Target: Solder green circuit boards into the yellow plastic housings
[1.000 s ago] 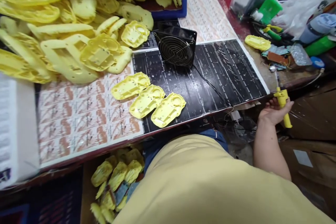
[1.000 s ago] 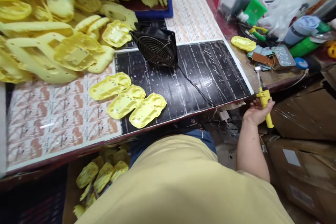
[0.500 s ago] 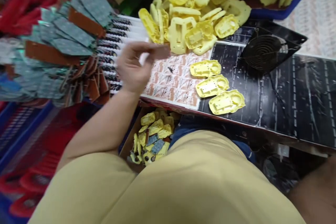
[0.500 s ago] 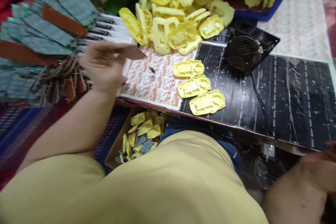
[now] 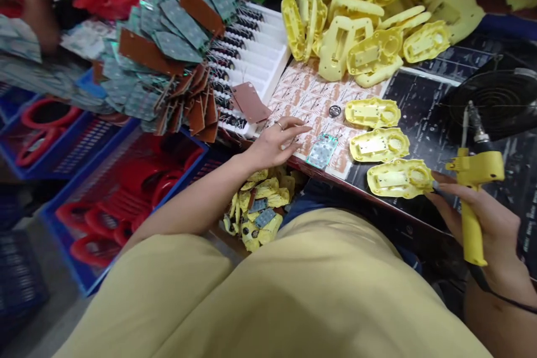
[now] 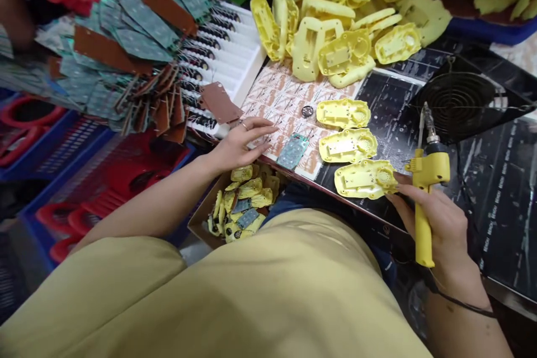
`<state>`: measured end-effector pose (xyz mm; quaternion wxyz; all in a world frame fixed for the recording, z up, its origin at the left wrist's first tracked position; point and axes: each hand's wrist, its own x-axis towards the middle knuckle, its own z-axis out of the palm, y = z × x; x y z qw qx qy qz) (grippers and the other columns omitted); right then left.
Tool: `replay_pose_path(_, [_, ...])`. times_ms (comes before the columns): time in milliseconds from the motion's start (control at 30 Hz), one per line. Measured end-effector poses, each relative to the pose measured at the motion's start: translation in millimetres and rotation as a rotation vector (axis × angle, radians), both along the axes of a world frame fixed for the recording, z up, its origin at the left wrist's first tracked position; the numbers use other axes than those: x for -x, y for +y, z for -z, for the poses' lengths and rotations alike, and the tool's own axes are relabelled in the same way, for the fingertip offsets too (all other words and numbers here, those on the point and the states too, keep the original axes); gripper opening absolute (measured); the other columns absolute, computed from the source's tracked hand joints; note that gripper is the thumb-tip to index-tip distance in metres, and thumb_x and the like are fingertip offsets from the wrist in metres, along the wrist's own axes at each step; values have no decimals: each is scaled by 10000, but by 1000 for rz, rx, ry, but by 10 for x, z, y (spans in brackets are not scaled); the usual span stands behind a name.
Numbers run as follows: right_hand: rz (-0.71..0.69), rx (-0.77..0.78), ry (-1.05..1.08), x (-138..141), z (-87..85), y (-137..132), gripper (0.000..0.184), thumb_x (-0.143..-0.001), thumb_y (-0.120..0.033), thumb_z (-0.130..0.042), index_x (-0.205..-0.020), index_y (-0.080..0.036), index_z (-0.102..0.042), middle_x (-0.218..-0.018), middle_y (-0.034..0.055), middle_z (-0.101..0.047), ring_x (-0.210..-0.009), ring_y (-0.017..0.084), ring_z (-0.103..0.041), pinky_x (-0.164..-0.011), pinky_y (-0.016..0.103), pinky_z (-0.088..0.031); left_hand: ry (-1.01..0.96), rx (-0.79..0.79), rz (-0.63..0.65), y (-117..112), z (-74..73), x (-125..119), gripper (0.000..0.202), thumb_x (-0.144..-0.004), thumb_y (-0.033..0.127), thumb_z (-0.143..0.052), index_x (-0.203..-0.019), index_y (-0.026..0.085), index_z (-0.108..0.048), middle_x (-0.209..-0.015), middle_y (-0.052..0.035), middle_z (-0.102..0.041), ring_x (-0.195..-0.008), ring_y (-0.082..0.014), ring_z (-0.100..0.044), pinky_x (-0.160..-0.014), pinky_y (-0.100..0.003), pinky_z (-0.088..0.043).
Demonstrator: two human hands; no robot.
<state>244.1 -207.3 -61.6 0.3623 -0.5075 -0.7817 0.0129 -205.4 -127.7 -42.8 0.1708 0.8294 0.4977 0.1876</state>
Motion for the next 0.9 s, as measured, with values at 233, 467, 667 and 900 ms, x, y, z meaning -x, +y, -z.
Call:
replay_pose_path(233, [-188, -118, -97, 8, -4, 179, 351, -935, -335, -860, -1240, -276, -697, -1159, 90, -838, -962, 262, -840, -827, 290, -677, 339, 237, -114, 125, -293, -308, 374, -963, 513, -722, -1122, 194, -836, -1054, -90, -827, -1047, -281, -770, -933, -369, -571])
replay_pose_path(467, [-163, -84, -89, 42, -27, 108, 355, -969, -339, -816, -1298, -280, -696, -1201, 56, -830, -1015, 261, -835, -878, 331, -702, 410, -28, -10, 301, -336, -546, 262, -1053, 348, -610, -1084, 198, -822, -1058, -106, -801, -1048, -286, -759, -860, -360, -547])
replay_pose_path(667, [-221, -106, -118, 100, -51, 117, 382, -958, -383, -836, -1283, -259, -679, -1196, 78, -826, -1023, 255, -833, -879, 320, -698, 51, -3, -12, 572, -65, -693, 213, -1004, 349, -684, -1004, 180, -814, -1002, -66, -815, -950, -224, -742, -859, -332, -537])
replay_pose_path(900, [-240, -81, -98, 157, -68, 117, 404, -933, -341, -865, -1279, -242, -682, -1196, 105, -825, -1038, 252, -832, -920, 319, -694, -121, 147, 116, 624, -18, -511, 217, -969, 295, -695, -1093, 191, -841, -1102, -74, -838, -1020, -208, -764, -966, -335, -562])
